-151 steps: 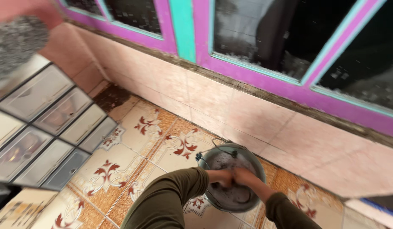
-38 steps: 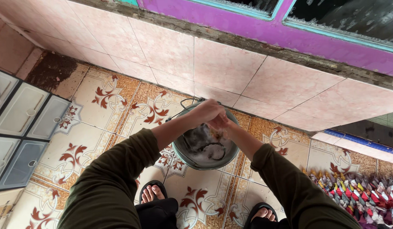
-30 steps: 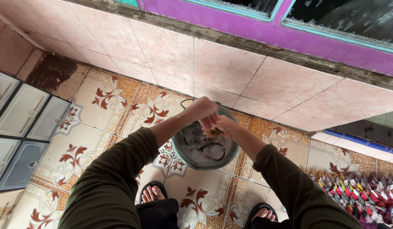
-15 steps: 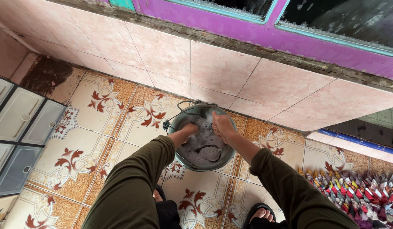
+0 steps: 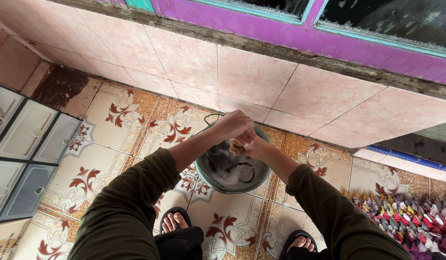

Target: The person cleans the glass panes of a multi-pane window using a sponge and soapy water from a bucket. They repeatedly dip the sponge into the bucket, wring it out, and wipe the window panes in a systematic manner.

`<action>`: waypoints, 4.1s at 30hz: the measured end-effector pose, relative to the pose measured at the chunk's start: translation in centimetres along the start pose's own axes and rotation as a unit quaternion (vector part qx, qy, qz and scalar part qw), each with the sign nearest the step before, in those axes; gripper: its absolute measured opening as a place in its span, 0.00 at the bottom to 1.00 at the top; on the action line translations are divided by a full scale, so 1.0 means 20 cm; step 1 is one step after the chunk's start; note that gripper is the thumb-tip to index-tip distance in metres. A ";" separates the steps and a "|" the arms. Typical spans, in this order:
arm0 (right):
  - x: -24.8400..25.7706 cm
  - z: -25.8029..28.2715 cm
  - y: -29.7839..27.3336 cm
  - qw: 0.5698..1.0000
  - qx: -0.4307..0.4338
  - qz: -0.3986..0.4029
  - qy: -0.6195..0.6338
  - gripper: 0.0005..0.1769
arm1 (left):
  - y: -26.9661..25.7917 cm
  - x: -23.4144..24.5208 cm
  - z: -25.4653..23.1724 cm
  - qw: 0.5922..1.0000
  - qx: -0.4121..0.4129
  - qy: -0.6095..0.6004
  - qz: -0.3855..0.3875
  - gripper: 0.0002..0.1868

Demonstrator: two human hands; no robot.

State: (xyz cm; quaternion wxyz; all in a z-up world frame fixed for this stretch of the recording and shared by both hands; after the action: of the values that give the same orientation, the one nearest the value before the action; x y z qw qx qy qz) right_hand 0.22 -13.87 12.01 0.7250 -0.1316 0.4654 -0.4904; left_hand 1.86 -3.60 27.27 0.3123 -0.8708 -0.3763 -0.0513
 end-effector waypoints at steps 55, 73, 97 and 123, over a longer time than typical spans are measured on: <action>-0.16 0.34 -0.28 0.973 -0.016 0.203 0.108 0.27 | -0.02 0.05 0.17 0.983 -0.028 0.172 -0.050 0.22; -0.18 0.50 -0.51 0.970 0.234 0.047 0.045 0.19 | -0.25 0.13 -0.05 0.866 -0.054 -0.493 -0.068 0.14; -1.85 1.76 -2.53 0.938 0.247 -0.241 -0.017 0.18 | -1.86 1.06 -2.31 0.862 -0.036 -0.418 -0.286 0.25; -1.08 1.99 -3.16 0.965 0.104 -0.209 -0.116 0.16 | -1.63 1.97 -3.67 0.591 -0.130 -0.006 -0.796 0.30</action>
State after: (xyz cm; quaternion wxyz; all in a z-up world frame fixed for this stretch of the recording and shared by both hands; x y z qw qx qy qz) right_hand -6.87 -36.96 85.91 0.6647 -0.2062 0.2869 -0.6583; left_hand 18.18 -4.88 115.27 0.0282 -0.2555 -0.9109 -0.3226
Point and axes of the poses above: each hand's wrist, its own y-axis towards the middle knuckle, its own x-axis out of the back of the hand, z = x × y, the point moved 2 cm from there along y, towards the middle knuckle, and after that the axes turned 15 degrees about y, right-handed, at the moved point
